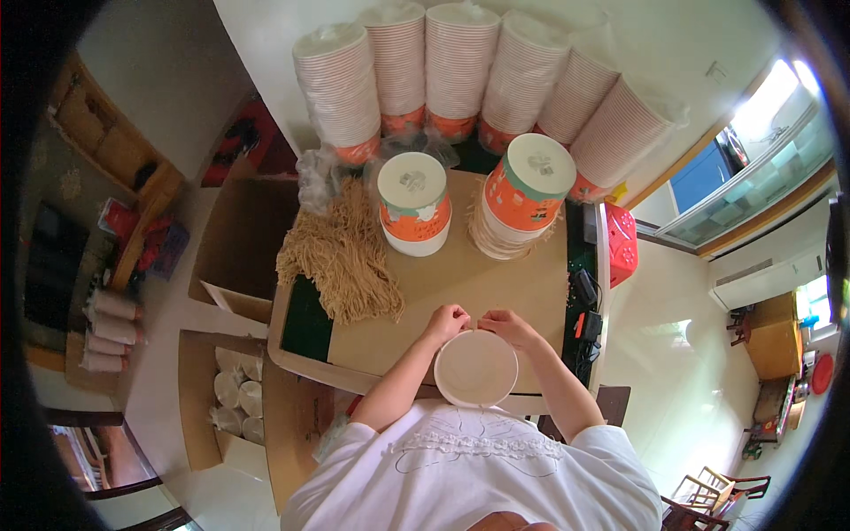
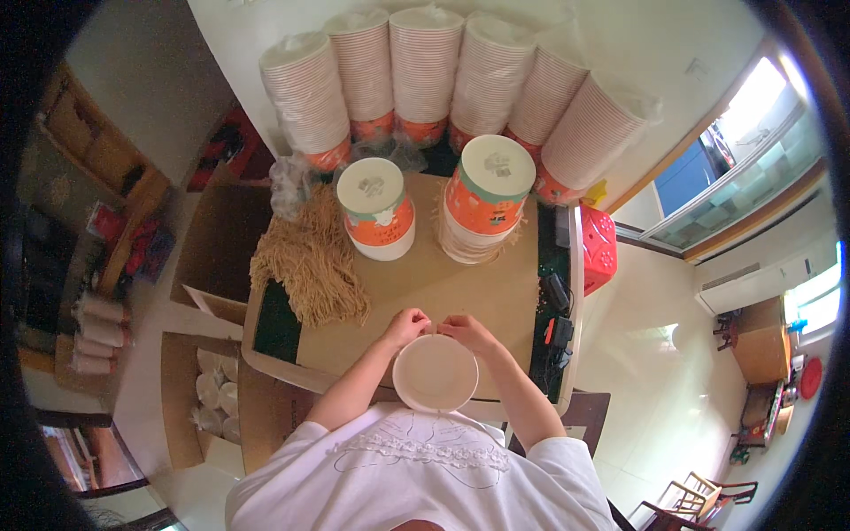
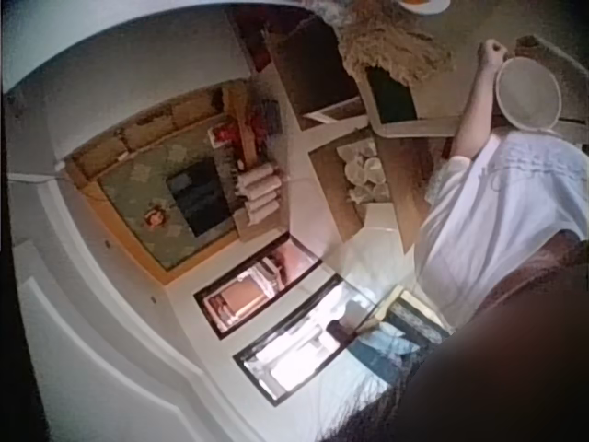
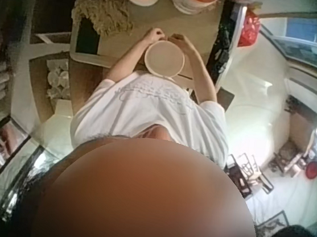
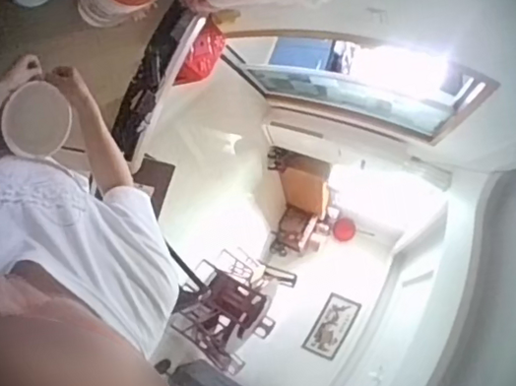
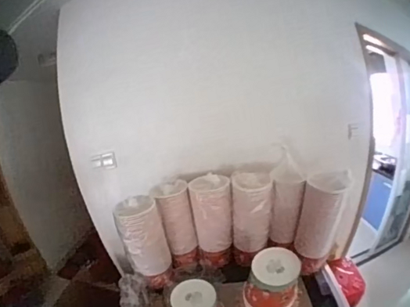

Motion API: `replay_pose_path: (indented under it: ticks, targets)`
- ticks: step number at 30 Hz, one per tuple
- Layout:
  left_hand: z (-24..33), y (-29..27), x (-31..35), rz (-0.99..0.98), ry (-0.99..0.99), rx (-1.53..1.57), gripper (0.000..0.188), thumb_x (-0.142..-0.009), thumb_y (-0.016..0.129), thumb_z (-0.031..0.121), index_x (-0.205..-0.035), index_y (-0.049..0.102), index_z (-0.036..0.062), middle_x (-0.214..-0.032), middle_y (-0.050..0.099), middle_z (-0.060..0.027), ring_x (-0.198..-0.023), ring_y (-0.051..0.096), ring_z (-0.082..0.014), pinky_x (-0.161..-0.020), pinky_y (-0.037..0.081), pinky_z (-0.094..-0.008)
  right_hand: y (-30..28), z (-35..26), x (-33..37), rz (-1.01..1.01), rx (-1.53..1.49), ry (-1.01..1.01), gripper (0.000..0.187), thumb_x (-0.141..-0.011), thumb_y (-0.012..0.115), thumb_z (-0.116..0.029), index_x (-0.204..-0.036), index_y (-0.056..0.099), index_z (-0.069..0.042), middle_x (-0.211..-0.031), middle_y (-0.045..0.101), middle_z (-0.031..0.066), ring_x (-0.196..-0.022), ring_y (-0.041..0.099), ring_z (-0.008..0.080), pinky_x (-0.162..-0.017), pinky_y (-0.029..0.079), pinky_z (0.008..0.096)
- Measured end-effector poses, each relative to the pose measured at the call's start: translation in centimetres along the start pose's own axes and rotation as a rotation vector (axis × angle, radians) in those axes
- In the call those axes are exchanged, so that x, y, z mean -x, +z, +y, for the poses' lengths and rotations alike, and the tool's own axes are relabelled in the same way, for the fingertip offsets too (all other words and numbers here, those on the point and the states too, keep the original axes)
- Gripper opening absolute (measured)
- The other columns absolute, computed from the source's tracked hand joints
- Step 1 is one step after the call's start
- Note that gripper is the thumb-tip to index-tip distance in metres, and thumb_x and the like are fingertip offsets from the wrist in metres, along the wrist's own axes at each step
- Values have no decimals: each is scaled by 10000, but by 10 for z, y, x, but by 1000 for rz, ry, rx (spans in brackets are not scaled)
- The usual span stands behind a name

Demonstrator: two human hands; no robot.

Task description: Organizing and stacking paper bowls at a manufacturing workstation.

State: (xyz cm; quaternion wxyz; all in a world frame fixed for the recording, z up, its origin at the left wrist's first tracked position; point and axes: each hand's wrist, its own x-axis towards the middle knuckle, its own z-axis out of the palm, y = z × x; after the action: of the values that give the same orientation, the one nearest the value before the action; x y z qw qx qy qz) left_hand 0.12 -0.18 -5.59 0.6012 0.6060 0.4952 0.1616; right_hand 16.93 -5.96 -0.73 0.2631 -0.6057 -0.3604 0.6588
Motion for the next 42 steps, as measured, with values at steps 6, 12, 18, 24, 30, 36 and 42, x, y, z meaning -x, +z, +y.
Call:
replay_pose_path:
  ticks: [6, 12, 18, 24, 30, 36, 42]
  targets:
    - [7, 3, 3, 169, 201, 106, 102, -756, 610, 118, -758, 600, 17, -665, 614, -59, -599, 561, -115, -569, 449, -259, 5, -20, -1, 21, 12, 90, 186, -806, 579, -200, -852, 610, -23, -711, 563, 6, -636, 513, 69, -527, 407, 201]
    - [8, 0, 2, 194, 209, 84, 91, -749, 616, 112, -746, 604, 22, -660, 612, -49, -594, 552, -104, -561, 444, -251, 6, -14, -11, -45, -9, 76, 165, -793, 596, -179, -797, 623, -16, -676, 575, 7, -580, 511, 58, -488, 407, 203]
    - [11, 0, 4, 204, 207, 89, 87, -735, 625, 111, -733, 607, 26, -662, 618, -58, -593, 567, -112, -562, 454, -256, 8, -21, -8, -53, 0, 101, 145, -786, 602, -174, -784, 632, -33, -648, 567, -4, -553, 507, 55, -470, 400, 200]
    - [4, 0, 5, 230, 223, -32, 99, -727, 639, 110, -717, 610, 15, -642, 617, -71, -581, 571, -116, -555, 460, -261, 8, -30, -1, -105, 48, 98, 152, -787, 587, -179, -781, 634, -34, -646, 566, -6, -550, 501, 53, -463, 390, 197]
    - [2, 1, 4, 224, 188, -22, 103, -728, 643, 120, -731, 618, 21, -657, 623, -67, -593, 568, -105, -557, 460, -262, 7, -31, 2, -116, 135, 50, 171, -803, 573, -199, -783, 629, -39, -652, 557, -16, -563, 482, 46, -473, 377, 194]
    - [24, 3, 6, 155, 232, 29, 106, -734, 634, 125, -754, 630, 21, -678, 629, -62, -621, 574, -102, -582, 459, -250, 5, -4, -16, -49, 50, -15, 172, -807, 572, -202, -800, 625, -39, -679, 555, -15, -627, 493, 51, -538, 392, 201]
    - [11, -1, 7, 204, 188, 31, 109, -742, 623, 127, -741, 625, 18, -681, 629, -59, -625, 575, -102, -586, 459, -249, 13, -22, -4, -73, 46, 25, 163, -803, 581, -187, -797, 627, -31, -679, 572, -10, -606, 502, 54, -526, 408, 208]
